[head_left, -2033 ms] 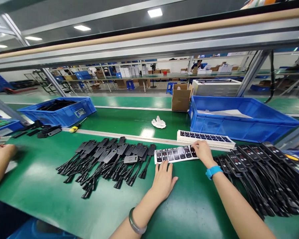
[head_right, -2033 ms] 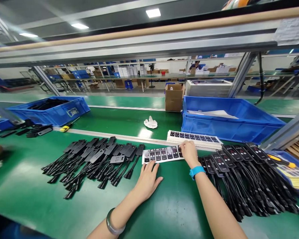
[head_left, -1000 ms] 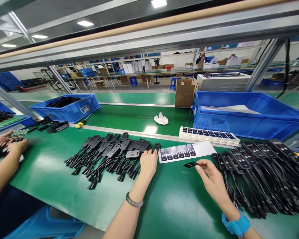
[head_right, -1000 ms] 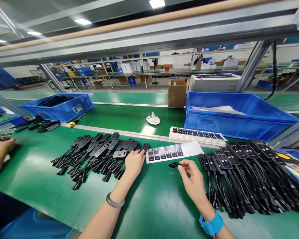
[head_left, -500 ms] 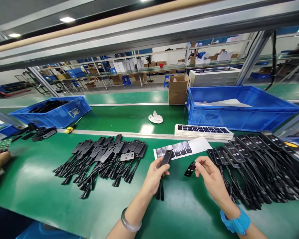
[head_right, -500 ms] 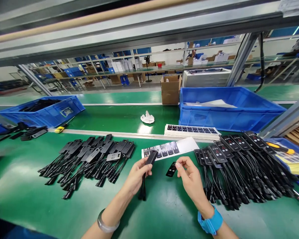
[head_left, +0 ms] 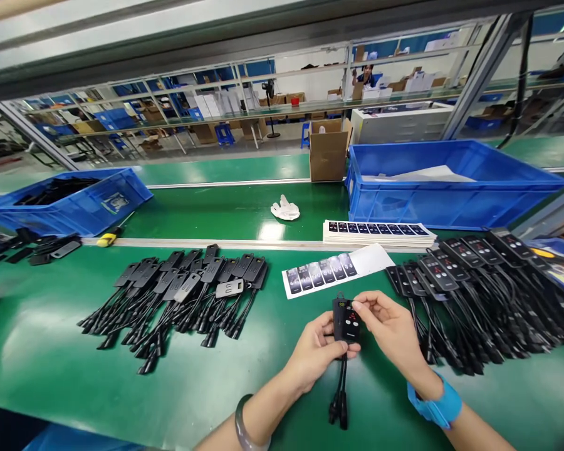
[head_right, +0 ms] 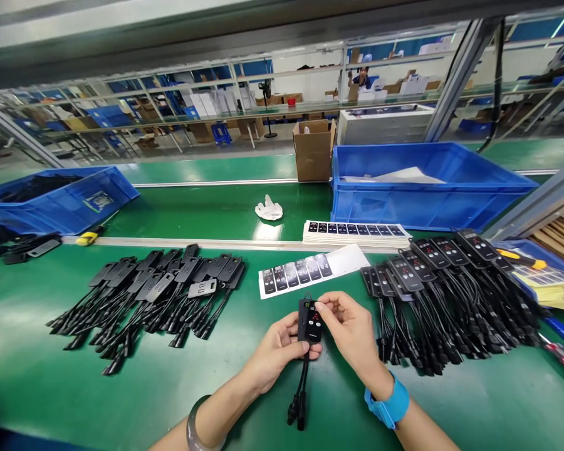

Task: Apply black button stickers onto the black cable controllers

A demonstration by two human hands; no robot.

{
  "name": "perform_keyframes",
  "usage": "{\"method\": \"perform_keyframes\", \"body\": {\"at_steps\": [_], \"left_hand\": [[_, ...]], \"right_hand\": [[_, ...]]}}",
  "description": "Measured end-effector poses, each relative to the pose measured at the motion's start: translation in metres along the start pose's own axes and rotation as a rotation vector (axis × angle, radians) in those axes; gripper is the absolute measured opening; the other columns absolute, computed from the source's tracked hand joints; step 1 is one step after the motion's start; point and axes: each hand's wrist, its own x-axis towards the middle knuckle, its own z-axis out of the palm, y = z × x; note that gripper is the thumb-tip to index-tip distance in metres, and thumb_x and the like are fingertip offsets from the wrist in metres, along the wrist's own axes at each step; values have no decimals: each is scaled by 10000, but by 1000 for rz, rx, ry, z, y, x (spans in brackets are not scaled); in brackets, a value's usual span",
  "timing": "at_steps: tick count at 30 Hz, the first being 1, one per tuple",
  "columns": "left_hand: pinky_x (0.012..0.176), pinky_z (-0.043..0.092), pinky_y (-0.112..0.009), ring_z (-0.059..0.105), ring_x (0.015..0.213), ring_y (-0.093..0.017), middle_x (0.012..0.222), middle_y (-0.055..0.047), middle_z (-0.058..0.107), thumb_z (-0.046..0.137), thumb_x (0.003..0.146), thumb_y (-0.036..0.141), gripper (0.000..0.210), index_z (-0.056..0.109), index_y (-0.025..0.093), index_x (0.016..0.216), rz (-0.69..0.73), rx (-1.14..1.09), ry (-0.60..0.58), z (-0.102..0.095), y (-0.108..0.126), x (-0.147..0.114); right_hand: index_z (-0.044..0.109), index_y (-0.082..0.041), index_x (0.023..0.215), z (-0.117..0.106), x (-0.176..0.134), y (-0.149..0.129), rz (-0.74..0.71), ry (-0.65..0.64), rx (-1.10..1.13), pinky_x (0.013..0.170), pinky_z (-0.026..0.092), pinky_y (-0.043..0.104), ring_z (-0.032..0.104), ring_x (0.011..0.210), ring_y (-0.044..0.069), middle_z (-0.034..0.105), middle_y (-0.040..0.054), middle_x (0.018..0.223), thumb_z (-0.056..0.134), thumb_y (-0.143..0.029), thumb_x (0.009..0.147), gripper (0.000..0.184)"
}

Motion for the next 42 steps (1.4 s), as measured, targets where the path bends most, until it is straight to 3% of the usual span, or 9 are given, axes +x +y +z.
{"method": "perform_keyframes", "body": {"at_steps": [15,25,33,36,39,42], "left_hand": [[782,524,-341,701,800,-229,865,-89,701,799,651,273,582,540,136,1154,-35,29,-69,2,0,-1],[781,515,-358,689,821,-241,815,-74,681,748,693,388,606,502,130,1184,6,119,-85,2,-2,-2],[789,515,-353,690,834,-242,841,-84,691,711,737,361,567,490,138,1209,38,174,-94,2,-4,-1],[771,519,-341,694,809,-232,833,-69,682,713,735,346,531,502,150,1181,39,173,-85,3,-4,-1],[756,523,-337,698,772,-224,824,-60,679,729,718,336,480,521,160,1112,26,158,-68,3,-5,-1],[755,525,-347,700,749,-224,807,-59,686,747,698,328,462,524,162,1067,25,127,-62,2,-5,0]], "right_hand": [[641,-197,800,1,-7,-8,24,-29,-65,515,499,260,585,588,159,636,25,692,634,-367,817,171],[645,-193,777,1,-5,-8,27,-2,-95,508,488,256,576,562,154,630,21,652,638,-355,796,164],[639,-194,758,2,-6,-8,55,7,-91,505,488,263,571,564,158,623,25,650,646,-384,785,192],[631,-198,884,1,-6,-6,50,18,-100,511,486,262,564,561,151,596,4,648,662,-375,782,206],[542,-214,1085,-2,-4,-4,39,14,-119,514,482,258,554,557,149,556,-31,629,678,-368,779,369],[519,-216,1084,-5,-1,-2,37,-14,-176,497,465,245,535,567,144,525,-34,649,673,-379,778,379]]}}
